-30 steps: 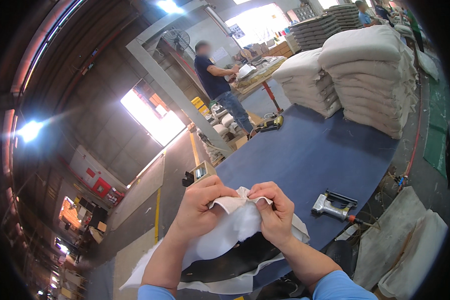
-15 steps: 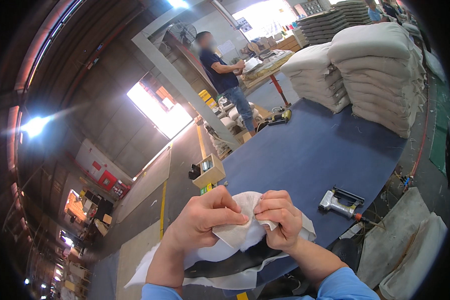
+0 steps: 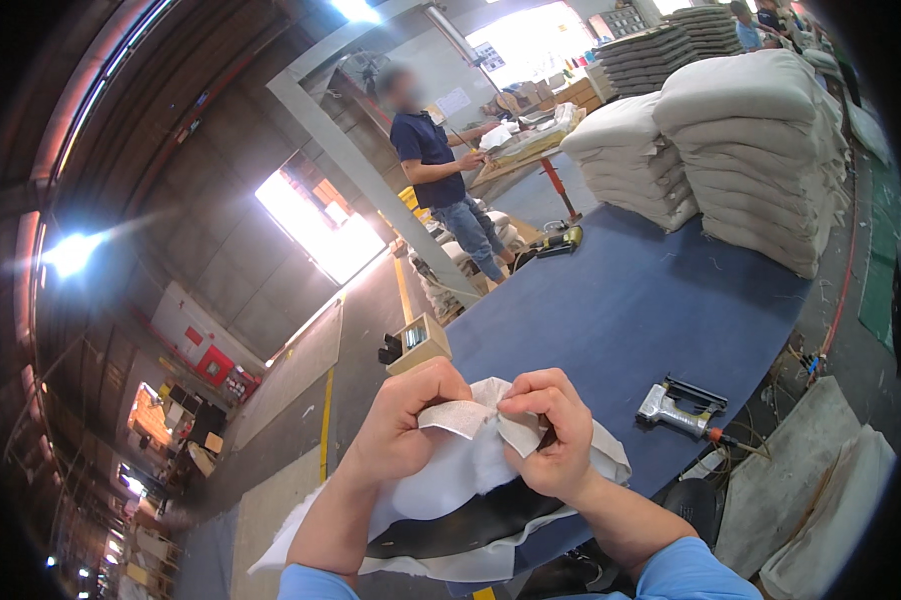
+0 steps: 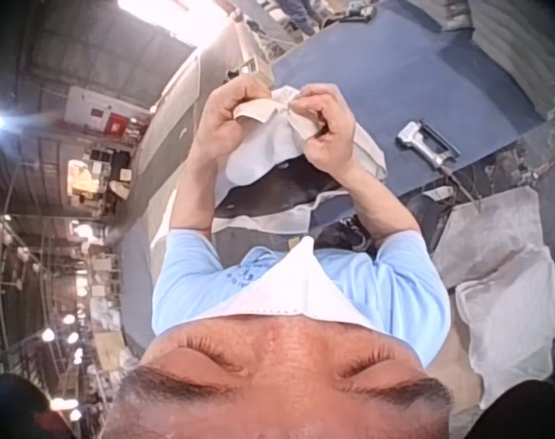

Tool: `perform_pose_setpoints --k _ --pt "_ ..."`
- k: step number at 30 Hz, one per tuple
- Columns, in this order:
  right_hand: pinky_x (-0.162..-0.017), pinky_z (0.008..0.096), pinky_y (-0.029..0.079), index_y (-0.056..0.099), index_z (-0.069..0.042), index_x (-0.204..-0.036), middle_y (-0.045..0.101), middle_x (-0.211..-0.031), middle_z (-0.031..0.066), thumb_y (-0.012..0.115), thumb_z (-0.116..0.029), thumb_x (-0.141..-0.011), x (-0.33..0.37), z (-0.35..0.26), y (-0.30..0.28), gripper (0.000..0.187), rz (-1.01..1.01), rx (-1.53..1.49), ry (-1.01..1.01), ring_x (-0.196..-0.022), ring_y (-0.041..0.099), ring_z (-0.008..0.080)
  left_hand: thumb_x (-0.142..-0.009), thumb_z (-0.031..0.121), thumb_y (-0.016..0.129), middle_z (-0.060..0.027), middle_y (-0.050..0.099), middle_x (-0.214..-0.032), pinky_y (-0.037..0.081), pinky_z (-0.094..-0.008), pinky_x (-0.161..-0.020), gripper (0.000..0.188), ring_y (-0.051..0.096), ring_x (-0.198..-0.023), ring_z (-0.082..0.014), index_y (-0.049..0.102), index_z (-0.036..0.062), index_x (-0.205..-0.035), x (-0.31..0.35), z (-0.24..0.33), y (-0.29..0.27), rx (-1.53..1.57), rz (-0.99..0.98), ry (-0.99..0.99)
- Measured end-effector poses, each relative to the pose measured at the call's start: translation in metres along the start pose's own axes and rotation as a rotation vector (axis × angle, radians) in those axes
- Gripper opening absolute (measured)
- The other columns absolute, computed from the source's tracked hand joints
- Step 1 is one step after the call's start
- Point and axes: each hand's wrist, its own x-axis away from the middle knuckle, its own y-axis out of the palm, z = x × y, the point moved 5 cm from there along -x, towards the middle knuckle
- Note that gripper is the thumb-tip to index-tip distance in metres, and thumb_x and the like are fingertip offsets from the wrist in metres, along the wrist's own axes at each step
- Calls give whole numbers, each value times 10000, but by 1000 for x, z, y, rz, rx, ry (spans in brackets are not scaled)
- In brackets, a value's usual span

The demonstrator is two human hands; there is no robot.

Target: The person folds a white fabric cover over a black cushion base and secures the edges using a staple gun. The person repeatedly folds the fabric, aligns it, and staples it to the base while working at a blue table in a warehouse.

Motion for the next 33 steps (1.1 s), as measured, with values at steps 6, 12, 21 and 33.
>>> perform_pose_setpoints --k 6,12,21,33 --pt "-874 284 486 663 -39 -1038 614 -1130 98 780 84 -835 -2 5 4 264 -7 -46 82 -987 618 167 -744 -127 559 -63 637 -882 449 -296 -732 267 592 -801 -179 686 5 -938 -1 -1 -1 -21 -11 2" --pt "-915 286 468 649 -41 -1031 581 -1152 89 775 77 -844 -4 6 4 255 -96 -116 174 -1011 592 156 -708 -137 536 -58 601 -864 415 -291 -707 295 555 -779 -171 680 2 -925 1 -2 -3 18 -26 5" --pt "-907 280 440 617 -38 -1025 549 -1139 69 764 50 -855 -10 10 7 241 -135 -209 295 -1007 554 138 -762 -129 574 -37 582 -880 399 -278 -710 239 533 -791 -139 673 5 -933 0 -6 -1 102 -34 -40" --pt "-862 308 489 650 -28 -1006 619 -1093 93 773 0 -878 -11 9 9 180 -69 -165 280 -964 611 177 -939 -86 662 -26 670 -1003 514 -264 -848 216 636 -977 -90 698 31 -1117 -1 -11 -3 181 -24 -194"
